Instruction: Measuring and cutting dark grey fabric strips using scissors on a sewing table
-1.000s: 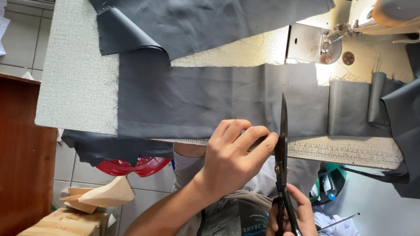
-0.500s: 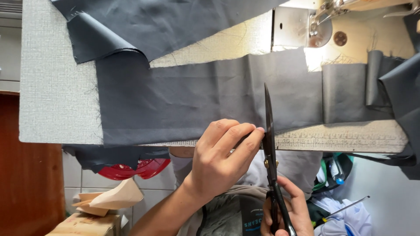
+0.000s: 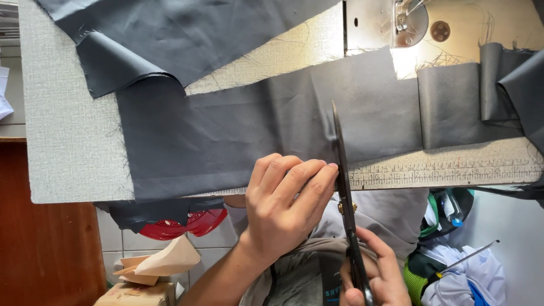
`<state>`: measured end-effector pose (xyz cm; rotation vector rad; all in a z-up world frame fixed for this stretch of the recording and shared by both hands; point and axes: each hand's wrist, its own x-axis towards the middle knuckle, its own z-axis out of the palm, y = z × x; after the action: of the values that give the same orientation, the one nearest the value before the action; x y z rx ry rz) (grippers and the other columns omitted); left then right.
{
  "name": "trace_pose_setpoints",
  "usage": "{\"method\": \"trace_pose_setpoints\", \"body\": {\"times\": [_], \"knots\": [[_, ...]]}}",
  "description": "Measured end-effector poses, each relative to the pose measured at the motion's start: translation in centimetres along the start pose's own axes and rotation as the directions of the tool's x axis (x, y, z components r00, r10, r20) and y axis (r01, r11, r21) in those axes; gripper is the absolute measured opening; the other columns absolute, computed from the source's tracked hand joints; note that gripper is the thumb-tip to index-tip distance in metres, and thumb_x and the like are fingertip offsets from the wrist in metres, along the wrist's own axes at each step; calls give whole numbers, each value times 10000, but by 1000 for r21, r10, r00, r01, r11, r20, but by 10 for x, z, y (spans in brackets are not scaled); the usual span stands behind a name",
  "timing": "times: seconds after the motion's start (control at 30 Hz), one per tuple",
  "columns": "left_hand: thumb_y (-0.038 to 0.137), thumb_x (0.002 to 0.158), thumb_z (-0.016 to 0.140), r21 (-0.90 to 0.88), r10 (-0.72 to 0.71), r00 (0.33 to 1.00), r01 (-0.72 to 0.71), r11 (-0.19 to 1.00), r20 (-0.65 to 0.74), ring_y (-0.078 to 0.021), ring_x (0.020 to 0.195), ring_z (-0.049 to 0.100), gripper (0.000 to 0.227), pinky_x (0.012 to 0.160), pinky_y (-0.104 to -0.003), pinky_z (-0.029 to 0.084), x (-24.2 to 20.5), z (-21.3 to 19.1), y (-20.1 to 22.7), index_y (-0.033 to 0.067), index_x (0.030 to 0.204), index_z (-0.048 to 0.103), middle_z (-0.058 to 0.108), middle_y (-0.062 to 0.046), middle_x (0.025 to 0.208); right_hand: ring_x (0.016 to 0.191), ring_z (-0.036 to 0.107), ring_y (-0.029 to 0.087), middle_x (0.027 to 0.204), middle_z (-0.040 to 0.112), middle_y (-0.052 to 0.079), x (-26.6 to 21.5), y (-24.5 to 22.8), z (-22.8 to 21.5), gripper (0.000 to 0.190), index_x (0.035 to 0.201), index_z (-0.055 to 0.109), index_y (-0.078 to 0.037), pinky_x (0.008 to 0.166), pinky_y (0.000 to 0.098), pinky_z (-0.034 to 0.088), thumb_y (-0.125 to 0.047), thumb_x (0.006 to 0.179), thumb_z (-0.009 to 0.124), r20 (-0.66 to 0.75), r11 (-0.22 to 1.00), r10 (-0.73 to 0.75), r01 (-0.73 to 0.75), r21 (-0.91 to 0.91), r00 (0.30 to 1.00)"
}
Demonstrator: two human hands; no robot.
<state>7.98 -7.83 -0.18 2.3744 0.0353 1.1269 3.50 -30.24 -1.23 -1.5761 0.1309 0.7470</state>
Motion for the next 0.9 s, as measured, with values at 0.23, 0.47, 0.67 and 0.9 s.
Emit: {"method": "trace_pose_setpoints", "body": {"times": [0.23, 0.47, 0.67, 0.9], "knots": [[66, 1007, 682, 1, -22, 999, 21, 1000, 32, -224, 800, 603, 84, 733, -387, 524, -5, 1, -2, 21, 1072, 711, 679, -67, 968, 527, 573, 201, 603, 535, 180, 17, 35, -51, 1041, 1530, 277, -38, 532, 325, 640, -421, 831, 946, 345, 974, -50, -30, 223, 937], [1, 948, 700, 13, 7, 1000, -7, 1000, 2, -206, 737, 553, 71, 685, -361, 479, -1, 1, -2, 46, 893, 694, 644, -38, 873, 401, 342, 107, 619, 477, 125, 13, -14, 3, 928, 1505, 464, -22, 353, 213, 313, -419, 745, 818, 19, 976, 34, -38, 213, 999], [17, 947, 700, 25, -10, 1000, 10, 1000, 24, -204, 752, 560, 59, 698, -361, 498, 0, 0, -2, 54, 905, 721, 661, -29, 889, 529, 473, 71, 606, 625, 116, 19, -9, -18, 803, 1531, 447, -6, 542, 172, 321, -197, 808, 738, 75, 989, -19, 29, -145, 997], [47, 931, 752, 34, -27, 999, 25, 999, 40, -193, 759, 569, 59, 698, -355, 498, 1, -1, -1, 61, 886, 715, 672, -19, 886, 411, 389, 87, 741, 544, 146, 42, -17, -5, 815, 1565, 324, -19, 386, 190, 319, -141, 882, 753, 237, 941, -58, -26, 336, 970]]}}
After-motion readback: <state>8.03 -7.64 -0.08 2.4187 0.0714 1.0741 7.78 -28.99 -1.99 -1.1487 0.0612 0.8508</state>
